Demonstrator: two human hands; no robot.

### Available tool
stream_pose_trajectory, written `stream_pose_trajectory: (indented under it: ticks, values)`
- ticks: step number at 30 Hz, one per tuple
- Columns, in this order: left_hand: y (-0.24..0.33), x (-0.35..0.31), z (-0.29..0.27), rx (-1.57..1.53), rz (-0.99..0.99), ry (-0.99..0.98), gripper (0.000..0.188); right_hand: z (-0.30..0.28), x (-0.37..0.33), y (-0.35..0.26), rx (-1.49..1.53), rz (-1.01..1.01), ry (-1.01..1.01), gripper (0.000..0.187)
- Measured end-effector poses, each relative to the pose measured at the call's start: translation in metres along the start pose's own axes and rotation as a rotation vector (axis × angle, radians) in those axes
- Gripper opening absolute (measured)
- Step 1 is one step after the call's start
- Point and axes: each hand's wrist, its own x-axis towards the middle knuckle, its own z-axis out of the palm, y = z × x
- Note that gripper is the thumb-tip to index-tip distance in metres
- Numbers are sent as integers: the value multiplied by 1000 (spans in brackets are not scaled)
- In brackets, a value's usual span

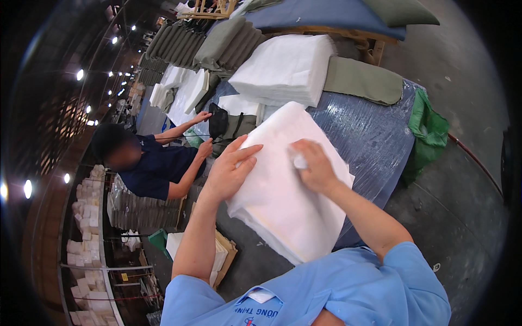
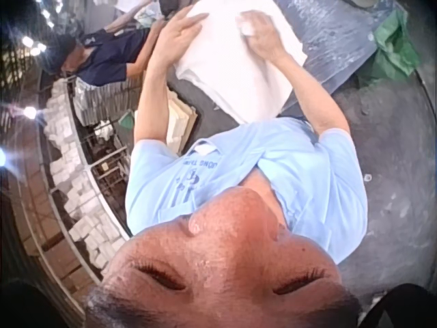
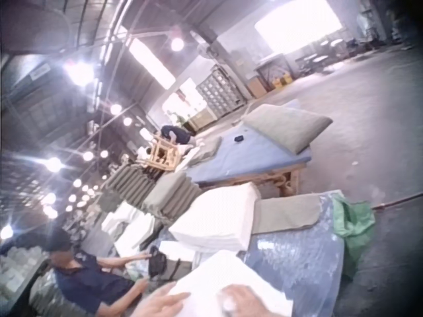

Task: The person folds a white fabric sheet on a table, aligning edges and pressing down to create creases. The person then folds the fabric in half and continues to fold it into a compact stack.

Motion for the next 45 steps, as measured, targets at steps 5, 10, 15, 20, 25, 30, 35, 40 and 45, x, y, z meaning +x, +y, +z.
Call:
stream_pose_trajectory:
  ticks: [5, 10, 15, 20, 25, 30, 35, 40, 45]
  values:
    - [10, 3, -3, 25, -5, -10, 39, 3, -31, -25, 91, 5, -10, 40]
    - [7, -2, -3, 35, 36, 5, 39, -2, 8, -60, 283, 127, -88, 22]
    - [13, -2, 0, -3, 37, -14, 38, 12, 28, -74, 35, -113, -132, 15]
    - [12, -8, 3, -3, 39, -24, 36, 1, 5, -54, -8, -156, -205, 14]
    - [3, -3, -4, 10, 2, -22, 36, -21, -46, 1, -142, 125, -300, 10]
    - [5, 2, -3, -32, -2, -31, 36, -22, 5, -31, -7, 90, -49, 31]
    - [11, 11, -2, -26, 44, -44, 39, -4, 12, -69, -74, -222, -66, 58]
    - [-3, 9, -8, -1009, -103, 71, 62, -32, -30, -39, -28, -27, -121, 38]
    - [-37, -39, 65, -1590, 76, -55, 93, -62, -52, -56, 82, 372, -26, 15]
